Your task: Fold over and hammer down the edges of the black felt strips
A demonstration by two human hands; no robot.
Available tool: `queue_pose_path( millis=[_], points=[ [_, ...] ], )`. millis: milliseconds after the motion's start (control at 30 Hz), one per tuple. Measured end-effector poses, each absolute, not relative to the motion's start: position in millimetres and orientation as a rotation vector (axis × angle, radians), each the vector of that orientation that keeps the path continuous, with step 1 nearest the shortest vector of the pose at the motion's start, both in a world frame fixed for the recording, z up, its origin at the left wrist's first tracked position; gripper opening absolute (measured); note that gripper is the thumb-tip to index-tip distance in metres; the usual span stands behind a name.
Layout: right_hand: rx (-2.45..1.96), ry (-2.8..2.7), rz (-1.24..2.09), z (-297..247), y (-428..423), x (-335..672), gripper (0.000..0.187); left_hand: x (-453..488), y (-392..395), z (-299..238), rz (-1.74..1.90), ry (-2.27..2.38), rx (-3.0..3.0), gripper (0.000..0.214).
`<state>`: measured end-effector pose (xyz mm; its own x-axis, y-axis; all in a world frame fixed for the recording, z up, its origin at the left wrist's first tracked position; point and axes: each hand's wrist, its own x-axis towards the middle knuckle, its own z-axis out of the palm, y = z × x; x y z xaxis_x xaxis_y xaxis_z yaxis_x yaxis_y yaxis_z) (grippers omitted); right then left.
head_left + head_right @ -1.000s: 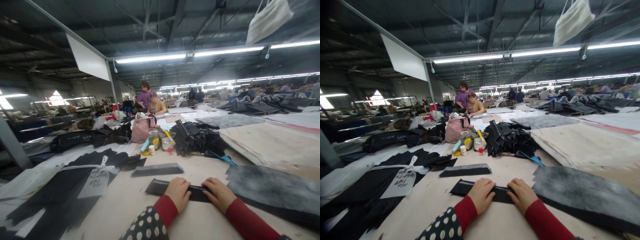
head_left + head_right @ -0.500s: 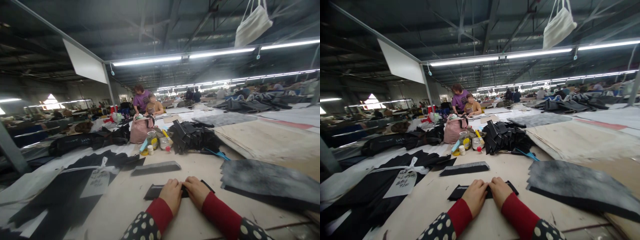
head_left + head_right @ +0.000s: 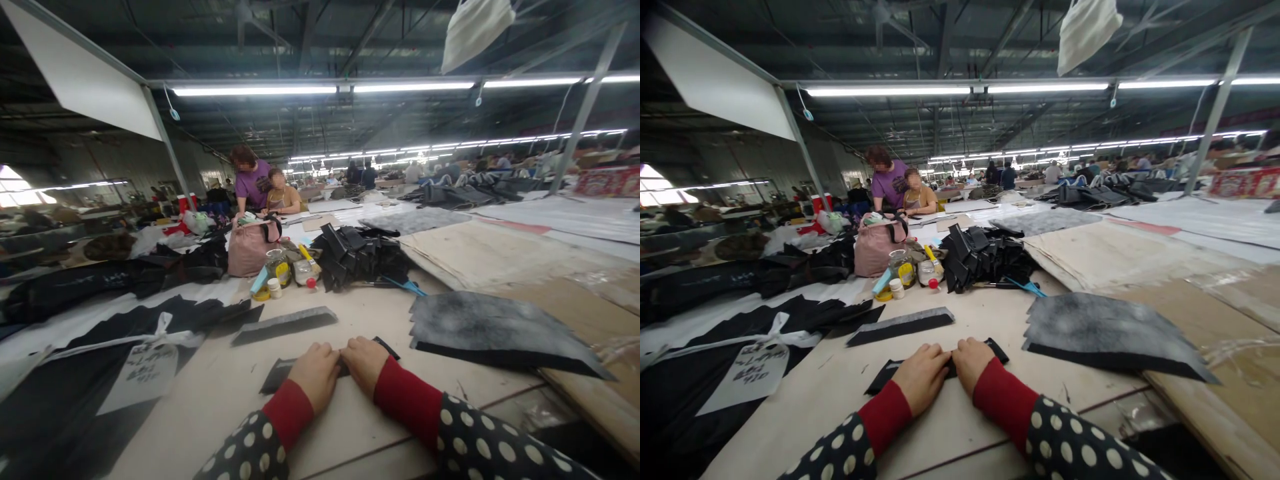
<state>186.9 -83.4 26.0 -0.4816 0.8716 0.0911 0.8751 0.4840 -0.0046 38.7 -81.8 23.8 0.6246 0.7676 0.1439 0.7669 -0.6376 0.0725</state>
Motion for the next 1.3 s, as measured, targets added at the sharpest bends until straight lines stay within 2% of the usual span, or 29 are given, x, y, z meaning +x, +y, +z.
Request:
queue_pose_path(
  millis=[100,267,433,667,833,1067,1300],
  points=[
    [-1.564,-2.610,0.003,44.3,-66.1,208.2,0.025,35.9,-81.1,20.5,0.332,1.336,2.824,0.021],
    [-1.842,-2.439,-0.112,59.7,0.7,260.0,0.030,35.2,-81.3,17.5,0.430,1.339,2.760,0.023],
    [-2.049,-2.344,-0.157,39.7,60.8,299.2,0.027,34.1,-80.2,15.8,0.502,1.360,2.687,0.021],
    [-2.085,-2.251,-0.194,14.5,91.1,301.6,0.026,34.0,-76.4,14.1,0.551,1.354,2.651,0.022],
    [-1.977,-2.216,-0.144,11.4,91.4,301.7,0.027,34.0,-75.0,13.5,0.562,1.360,2.658,0.023],
    [-1.555,-2.285,0.163,14.8,76.4,296.7,0.019,35.0,-75.8,12.1,0.548,1.355,2.693,0.027],
    [-1.242,-2.014,0.279,70.3,71.9,253.4,0.026,36.6,-74.2,10.0,0.537,1.353,2.733,0.029]
  ],
)
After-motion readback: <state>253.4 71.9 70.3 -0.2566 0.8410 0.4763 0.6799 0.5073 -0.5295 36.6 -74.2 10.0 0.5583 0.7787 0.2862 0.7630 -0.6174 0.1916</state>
